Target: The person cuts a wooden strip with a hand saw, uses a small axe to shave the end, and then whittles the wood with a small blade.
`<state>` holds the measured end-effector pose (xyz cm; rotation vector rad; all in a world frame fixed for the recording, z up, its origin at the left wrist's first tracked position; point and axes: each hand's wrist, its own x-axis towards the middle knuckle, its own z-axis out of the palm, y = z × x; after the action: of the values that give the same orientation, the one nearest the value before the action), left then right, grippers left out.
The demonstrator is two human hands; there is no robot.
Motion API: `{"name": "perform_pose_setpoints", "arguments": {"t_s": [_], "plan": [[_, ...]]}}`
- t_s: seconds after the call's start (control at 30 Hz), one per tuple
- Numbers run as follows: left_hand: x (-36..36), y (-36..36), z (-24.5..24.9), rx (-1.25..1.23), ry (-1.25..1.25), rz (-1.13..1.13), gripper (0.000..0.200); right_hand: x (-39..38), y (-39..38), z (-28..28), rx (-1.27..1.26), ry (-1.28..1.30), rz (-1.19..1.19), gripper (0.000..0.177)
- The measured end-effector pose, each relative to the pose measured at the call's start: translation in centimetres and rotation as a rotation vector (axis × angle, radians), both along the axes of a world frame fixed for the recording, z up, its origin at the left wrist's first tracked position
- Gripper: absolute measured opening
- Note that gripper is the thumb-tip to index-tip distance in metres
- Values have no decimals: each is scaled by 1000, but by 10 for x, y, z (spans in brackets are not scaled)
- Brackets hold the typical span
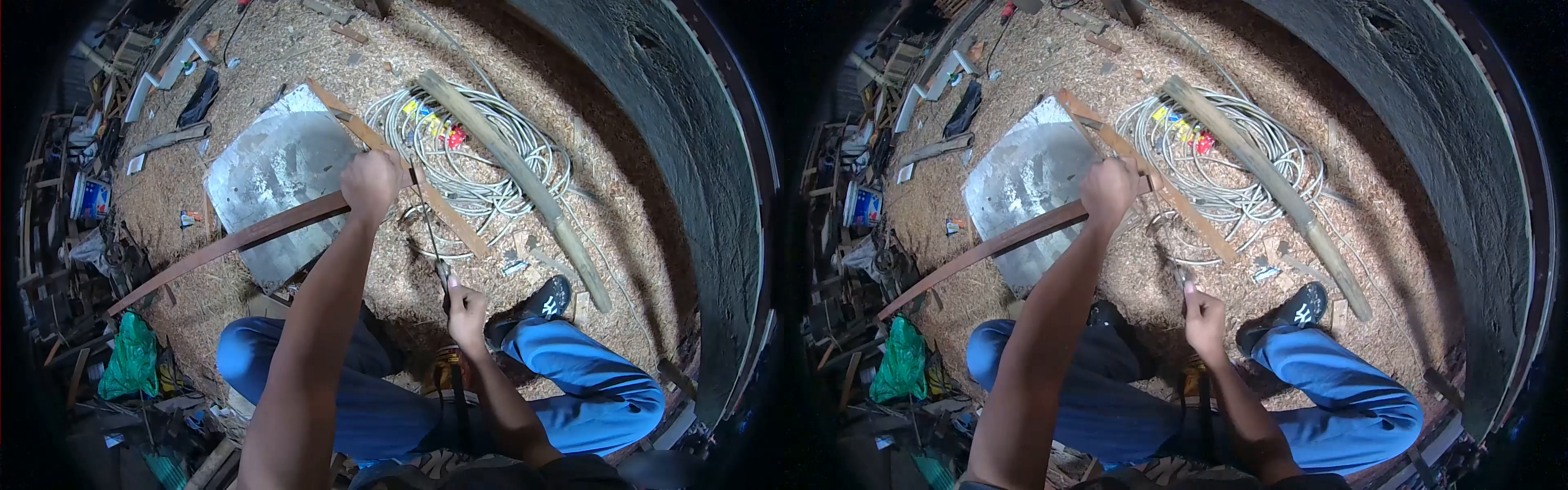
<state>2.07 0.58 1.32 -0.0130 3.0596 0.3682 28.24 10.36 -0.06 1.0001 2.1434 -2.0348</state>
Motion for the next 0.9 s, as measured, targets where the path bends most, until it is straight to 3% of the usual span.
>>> {"name": "perform_pose_setpoints", "arguments": {"t_s": [0.17, 0.27, 0.37, 0.47, 0.53, 0.6, 0.7, 0.83, 0.9], "plan": [[-2, 0, 3, 13, -12, 2, 45, -91, 1, 16, 73, -43, 32, 56], [0, 2, 0, 19, -21, 18, 45, -88, 6, 10, 29, 105, 30, 56], [-1, -1, -2, 24, -23, 27, 45, -24, 5, -1, 151, 107, 79, 54], [-3, 1, 0, 17, -37, 18, 45, 6, 1, -8, 33, -4, 47, 55], [1, 1, 2, -1, -50, 0, 45, -33, -1, 0, 183, 80, 39, 56], [2, 2, 5, 4, -48, 0, 46, -86, -1, 8, 38, 37, -2, 56], [-1, 2, 6, -20, -68, 11, 47, -103, -3, -5, 61, 133, 1, 55], [-4, 1, 1, -25, -60, 16, 48, -3, 5, -20, 86, 59, 90, 52], [0, 1, 4, -11, -39, -5, 48, 1, 5, -16, 59, 44, 63, 52]]}}
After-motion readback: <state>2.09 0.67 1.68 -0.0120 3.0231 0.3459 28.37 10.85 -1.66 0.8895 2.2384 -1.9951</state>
